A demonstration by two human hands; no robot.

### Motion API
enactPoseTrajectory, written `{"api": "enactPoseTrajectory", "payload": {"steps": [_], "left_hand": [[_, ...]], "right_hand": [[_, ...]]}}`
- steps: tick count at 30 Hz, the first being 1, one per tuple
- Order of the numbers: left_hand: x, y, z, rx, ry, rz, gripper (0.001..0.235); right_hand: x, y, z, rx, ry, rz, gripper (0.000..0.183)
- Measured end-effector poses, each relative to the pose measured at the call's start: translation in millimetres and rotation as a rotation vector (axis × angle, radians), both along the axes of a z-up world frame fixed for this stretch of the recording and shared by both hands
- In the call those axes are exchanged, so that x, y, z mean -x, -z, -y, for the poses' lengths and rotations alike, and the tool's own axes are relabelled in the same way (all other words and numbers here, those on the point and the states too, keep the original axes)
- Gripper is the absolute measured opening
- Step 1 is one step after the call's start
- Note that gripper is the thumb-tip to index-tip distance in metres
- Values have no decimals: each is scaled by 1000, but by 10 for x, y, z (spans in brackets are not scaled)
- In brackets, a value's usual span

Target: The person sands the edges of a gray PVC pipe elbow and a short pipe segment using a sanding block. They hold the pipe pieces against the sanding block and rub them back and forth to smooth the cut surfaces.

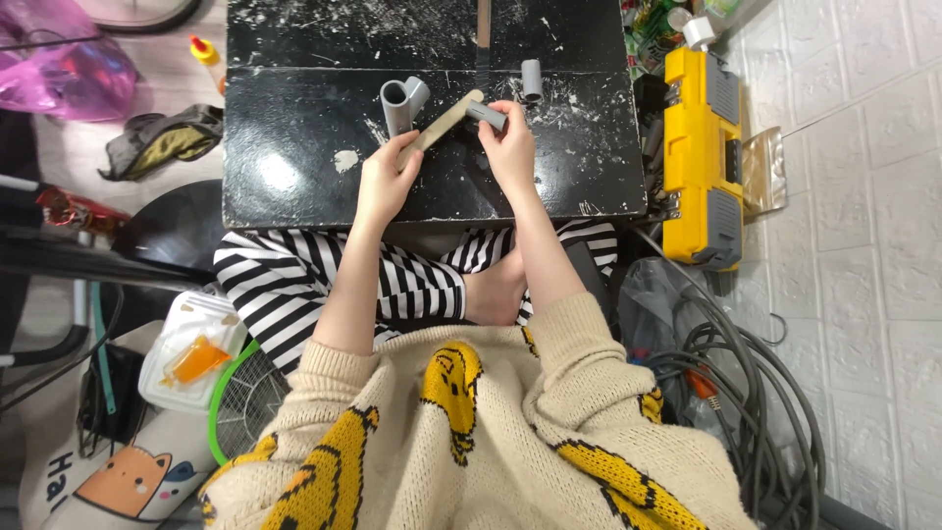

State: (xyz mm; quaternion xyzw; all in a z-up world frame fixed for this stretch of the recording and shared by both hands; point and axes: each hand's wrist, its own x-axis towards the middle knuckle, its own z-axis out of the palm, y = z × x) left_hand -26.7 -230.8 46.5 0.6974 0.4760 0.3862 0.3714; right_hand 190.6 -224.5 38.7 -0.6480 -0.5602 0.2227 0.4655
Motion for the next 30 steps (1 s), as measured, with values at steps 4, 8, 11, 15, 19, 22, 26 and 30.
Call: {"api": "enactPoseTrajectory", "payload": {"steps": [4, 8, 11, 15, 19, 22, 26, 30], "left_hand": [[43, 41, -1, -4, -20, 44, 32], [28, 57, 21, 16, -7, 45, 30], [8, 35, 42, 4, 0, 24, 30], [-19, -22, 65, -20, 7, -40, 31], [-30, 96, -2, -90, 19, -93, 29], [-30, 172, -42, -114, 14, -97, 29], [-54, 208, -64, -163, 11, -140, 29], [-69, 127, -19, -135, 7, -117, 28]], "right_hand": [[32, -48, 73, -7, 3, -11, 20], [24, -31, 148, 17, 3, -14, 19], [16, -4, 173, 2, -4, -14, 19], [14, -7, 173, -4, -26, 37, 19], [-12, 43, 143, -34, 5, 52, 20], [-22, 100, 127, -85, 1, 71, 21], [-39, 120, 129, -98, -11, 83, 22], [-49, 105, 160, -99, -36, 54, 23]]}}
